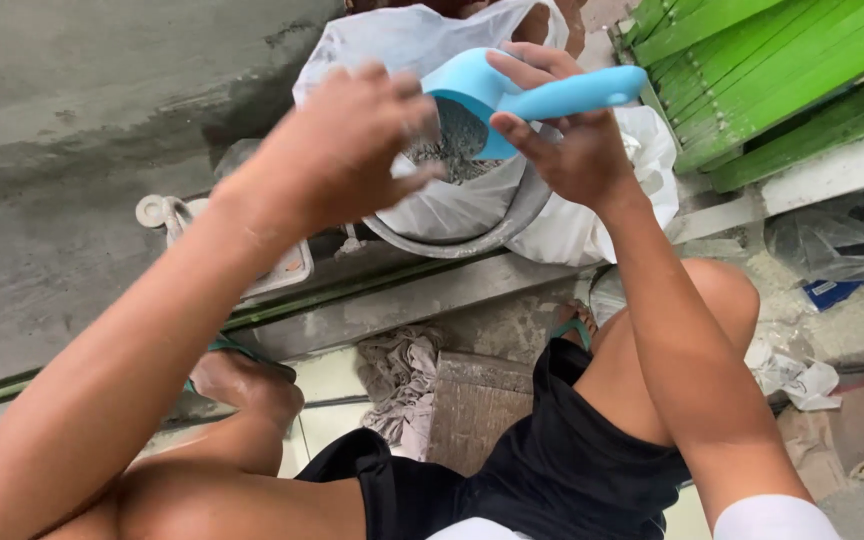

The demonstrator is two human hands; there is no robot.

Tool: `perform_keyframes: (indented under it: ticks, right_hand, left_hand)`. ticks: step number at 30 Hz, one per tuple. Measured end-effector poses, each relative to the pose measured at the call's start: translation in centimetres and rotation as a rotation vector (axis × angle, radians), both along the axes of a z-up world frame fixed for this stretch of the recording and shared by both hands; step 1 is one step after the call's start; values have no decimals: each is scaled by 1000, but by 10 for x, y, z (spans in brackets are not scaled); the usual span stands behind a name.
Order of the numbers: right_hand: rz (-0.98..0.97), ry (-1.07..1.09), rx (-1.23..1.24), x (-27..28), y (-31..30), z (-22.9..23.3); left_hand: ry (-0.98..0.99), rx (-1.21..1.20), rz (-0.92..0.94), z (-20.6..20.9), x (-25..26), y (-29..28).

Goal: Scooping grey construction powder from a bucket into a plastic bag using a small blue hand scoop.

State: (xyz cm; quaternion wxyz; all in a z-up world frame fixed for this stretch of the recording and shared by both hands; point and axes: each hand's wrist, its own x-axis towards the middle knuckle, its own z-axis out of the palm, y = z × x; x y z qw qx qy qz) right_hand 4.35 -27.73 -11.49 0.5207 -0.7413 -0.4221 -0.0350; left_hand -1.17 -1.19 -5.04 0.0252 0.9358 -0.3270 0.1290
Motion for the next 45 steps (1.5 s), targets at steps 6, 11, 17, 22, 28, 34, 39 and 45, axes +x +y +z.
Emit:
perform_keyframes:
  ticks: [6,11,17,22,28,34,39,45]
  right_hand:
    - [-1,-107,-92,3,3,-3]
    - [-19,38,-105,1,4,-3]
    - [128,-123,-117,18,-10,2]
    - [211,-96,-107,19,-22,14]
    - [133,-136,10,13,-26,21]
    - [149,-142,-41,15,-16,-1]
    - [244,2,-143,10,-14,6]
    - [144,-83,-83,12,-20,16]
  left_hand:
    - [-48,391,70,-50,-9,-2]
    - [-27,449,33,-45,-14,1]
    - [17,204,-85,-24,-19,-19]
    - [-35,224,-33,-13,-10,-21]
    - [-229,129,352,-2,0,-4]
    - [347,138,643,-7,16,13]
    - [607,37,722,26,20,11]
    - [141,97,565,10,43,24]
